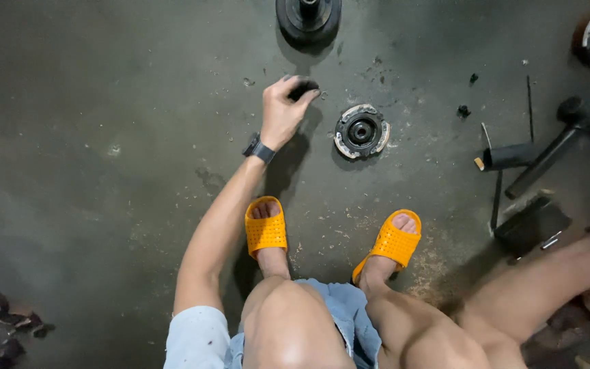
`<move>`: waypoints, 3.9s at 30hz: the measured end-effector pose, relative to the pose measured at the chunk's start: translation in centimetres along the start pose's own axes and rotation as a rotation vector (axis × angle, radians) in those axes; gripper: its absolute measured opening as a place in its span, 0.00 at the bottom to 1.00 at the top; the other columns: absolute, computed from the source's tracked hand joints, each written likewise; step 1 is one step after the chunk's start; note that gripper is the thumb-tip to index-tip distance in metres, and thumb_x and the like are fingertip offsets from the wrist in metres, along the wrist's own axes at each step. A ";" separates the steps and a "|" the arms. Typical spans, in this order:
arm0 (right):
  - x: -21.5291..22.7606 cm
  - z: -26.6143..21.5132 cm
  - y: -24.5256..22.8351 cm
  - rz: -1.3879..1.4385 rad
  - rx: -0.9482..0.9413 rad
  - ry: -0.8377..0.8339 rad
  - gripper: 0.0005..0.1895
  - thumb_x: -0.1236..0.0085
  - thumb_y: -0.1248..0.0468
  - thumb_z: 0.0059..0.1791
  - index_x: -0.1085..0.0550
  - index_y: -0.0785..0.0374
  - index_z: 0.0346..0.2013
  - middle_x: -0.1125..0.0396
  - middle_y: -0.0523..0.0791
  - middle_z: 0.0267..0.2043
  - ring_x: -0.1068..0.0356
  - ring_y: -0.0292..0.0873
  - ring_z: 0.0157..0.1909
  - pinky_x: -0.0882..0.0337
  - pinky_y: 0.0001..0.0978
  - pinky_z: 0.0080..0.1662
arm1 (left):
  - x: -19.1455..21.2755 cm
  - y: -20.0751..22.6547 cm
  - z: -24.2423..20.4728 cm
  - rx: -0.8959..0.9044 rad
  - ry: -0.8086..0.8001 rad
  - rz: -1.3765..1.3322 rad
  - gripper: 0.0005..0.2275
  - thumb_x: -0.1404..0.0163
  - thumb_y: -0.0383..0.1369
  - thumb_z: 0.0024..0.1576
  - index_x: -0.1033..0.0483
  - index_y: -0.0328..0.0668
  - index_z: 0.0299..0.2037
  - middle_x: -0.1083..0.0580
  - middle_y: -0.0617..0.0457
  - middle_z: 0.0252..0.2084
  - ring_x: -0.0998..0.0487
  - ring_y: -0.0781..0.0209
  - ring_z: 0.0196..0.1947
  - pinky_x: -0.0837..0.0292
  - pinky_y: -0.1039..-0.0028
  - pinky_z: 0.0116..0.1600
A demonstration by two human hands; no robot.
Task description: Cleaning and assembling a motorcycle clutch assembly using a cloth and a small tool.
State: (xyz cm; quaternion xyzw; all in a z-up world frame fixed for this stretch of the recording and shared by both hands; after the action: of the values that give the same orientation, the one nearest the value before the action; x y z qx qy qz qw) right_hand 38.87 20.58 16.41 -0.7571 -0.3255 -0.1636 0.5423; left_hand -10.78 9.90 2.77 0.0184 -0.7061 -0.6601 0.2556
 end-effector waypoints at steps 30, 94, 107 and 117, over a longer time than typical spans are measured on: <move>-30.4 -0.6 -7.5 -0.007 0.163 -0.349 0.16 0.58 0.60 0.53 0.29 0.66 0.26 0.37 0.53 0.18 0.32 0.55 0.27 0.36 0.41 0.28 | -4.4 1.7 -4.2 0.131 0.280 -0.354 0.03 0.43 0.24 0.46 0.24 0.40 0.27 0.28 0.50 0.21 0.26 0.66 0.25 0.29 0.77 0.31; -26.2 -9.5 1.9 0.099 -0.227 -0.430 0.20 0.56 0.58 0.49 0.31 0.71 0.47 0.36 0.60 0.48 0.43 0.61 0.57 0.44 0.52 0.57 | -11.4 0.1 -10.7 1.076 0.083 -0.389 0.22 0.40 0.39 0.43 0.28 0.30 0.42 0.27 0.41 0.36 0.26 0.57 0.37 0.28 0.65 0.36; -29.0 -6.8 -0.8 -0.053 -0.171 -0.553 0.24 0.59 0.56 0.50 0.32 0.76 0.48 0.39 0.63 0.51 0.47 0.62 0.60 0.49 0.55 0.59 | -11.3 1.6 -8.7 0.854 0.137 -0.267 0.26 0.45 0.34 0.47 0.38 0.18 0.50 0.33 0.28 0.49 0.34 0.45 0.54 0.35 0.60 0.53; -29.4 -6.0 -2.6 -0.130 -0.050 -0.530 0.21 0.61 0.57 0.51 0.32 0.77 0.43 0.38 0.65 0.42 0.42 0.69 0.52 0.42 0.60 0.50 | -11.5 0.8 -8.9 0.901 0.155 -0.295 0.26 0.44 0.35 0.45 0.37 0.19 0.49 0.31 0.30 0.46 0.31 0.43 0.51 0.33 0.60 0.50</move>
State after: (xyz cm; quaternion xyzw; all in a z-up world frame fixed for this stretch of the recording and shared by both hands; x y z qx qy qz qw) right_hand 16.15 6.23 2.75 -0.7641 -0.4998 -0.0021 0.4079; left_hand 2.89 5.99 -0.34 0.2767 -0.8905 -0.3143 0.1779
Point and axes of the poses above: each hand's wrist, its own z-axis towards the middle knuckle, its own x-axis out of the back of the hand, y = z × x, the point moved 6 cm from there along z, towards the middle knuckle
